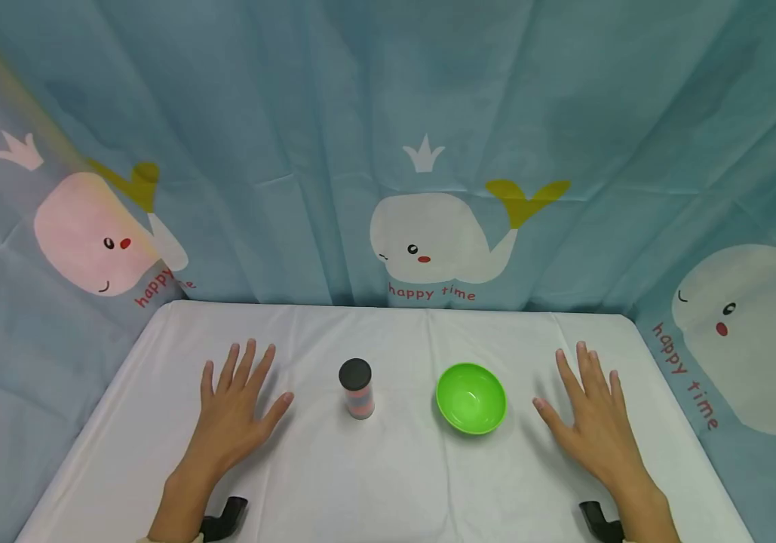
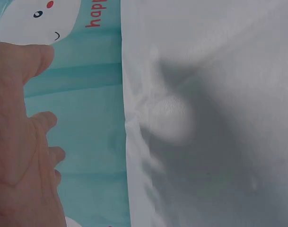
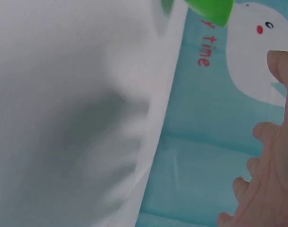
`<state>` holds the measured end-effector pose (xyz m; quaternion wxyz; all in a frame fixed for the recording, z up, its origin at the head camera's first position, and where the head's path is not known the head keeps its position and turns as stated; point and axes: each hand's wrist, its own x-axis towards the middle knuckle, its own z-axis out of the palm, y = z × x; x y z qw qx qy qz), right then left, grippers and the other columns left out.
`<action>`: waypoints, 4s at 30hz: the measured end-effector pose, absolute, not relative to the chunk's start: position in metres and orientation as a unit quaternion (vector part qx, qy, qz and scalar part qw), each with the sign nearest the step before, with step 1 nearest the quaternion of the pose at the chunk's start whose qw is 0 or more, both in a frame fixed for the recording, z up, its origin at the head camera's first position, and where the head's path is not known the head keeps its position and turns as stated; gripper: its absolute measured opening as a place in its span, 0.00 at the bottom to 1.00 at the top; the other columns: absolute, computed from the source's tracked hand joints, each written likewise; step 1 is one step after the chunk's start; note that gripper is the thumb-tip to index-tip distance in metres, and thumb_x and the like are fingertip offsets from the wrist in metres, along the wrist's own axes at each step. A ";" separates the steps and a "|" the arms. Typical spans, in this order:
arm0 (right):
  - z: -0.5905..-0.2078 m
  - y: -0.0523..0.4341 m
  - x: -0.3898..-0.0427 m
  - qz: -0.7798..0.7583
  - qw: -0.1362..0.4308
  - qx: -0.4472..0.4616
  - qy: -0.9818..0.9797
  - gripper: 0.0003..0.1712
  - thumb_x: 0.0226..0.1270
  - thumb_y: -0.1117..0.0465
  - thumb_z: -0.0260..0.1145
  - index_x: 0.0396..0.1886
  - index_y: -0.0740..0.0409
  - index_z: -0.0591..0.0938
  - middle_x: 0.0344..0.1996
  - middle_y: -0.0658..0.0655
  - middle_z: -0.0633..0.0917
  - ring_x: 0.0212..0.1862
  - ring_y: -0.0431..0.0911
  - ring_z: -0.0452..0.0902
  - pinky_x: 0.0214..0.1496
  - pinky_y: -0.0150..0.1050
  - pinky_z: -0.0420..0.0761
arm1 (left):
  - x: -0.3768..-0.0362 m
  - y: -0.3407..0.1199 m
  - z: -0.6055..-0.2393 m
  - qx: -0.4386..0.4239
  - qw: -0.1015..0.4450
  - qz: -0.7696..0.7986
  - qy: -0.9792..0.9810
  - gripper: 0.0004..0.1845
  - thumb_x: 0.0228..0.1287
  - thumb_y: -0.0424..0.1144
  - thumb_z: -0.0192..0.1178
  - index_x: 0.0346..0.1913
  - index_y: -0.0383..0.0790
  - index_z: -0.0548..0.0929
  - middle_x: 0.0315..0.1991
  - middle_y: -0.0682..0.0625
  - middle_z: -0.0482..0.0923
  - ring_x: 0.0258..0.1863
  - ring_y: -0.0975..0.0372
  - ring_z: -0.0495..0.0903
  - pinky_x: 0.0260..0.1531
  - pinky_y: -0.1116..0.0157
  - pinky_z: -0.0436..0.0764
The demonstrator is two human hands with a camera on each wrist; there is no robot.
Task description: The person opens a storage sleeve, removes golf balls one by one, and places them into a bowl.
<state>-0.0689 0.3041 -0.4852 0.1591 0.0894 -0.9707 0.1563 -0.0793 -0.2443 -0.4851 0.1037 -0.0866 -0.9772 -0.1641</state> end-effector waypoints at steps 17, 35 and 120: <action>-0.474 0.266 -0.063 0.183 0.164 0.137 -0.960 0.55 0.70 0.43 0.71 0.87 0.51 0.54 0.87 0.63 0.53 0.89 0.58 0.43 0.90 0.47 0.30 | -0.076 -0.218 -0.482 -0.160 0.117 -0.261 -0.945 0.48 0.68 0.54 0.68 0.86 0.54 0.56 0.87 0.44 0.49 0.86 0.41 0.50 0.81 0.36 0.46; -0.454 0.214 -0.064 0.259 0.185 0.181 -0.931 0.54 0.64 0.49 0.77 0.85 0.47 0.61 0.85 0.57 0.60 0.84 0.58 0.57 0.90 0.38 0.42 | -0.090 -0.162 -0.492 -0.152 0.045 -0.442 -0.883 0.43 0.61 0.56 0.77 0.76 0.55 0.69 0.72 0.58 0.76 0.71 0.58 0.78 0.70 0.45 0.77; -0.448 0.107 -0.061 0.488 0.077 0.252 -0.832 0.30 0.71 0.53 0.75 0.71 0.42 0.78 0.62 0.49 0.82 0.57 0.42 0.81 0.53 0.41 0.90 | -0.079 -0.141 -0.470 -0.232 0.103 -0.340 -0.905 0.30 0.52 0.47 0.84 0.60 0.59 0.87 0.51 0.61 0.84 0.54 0.65 0.80 0.57 0.53 0.85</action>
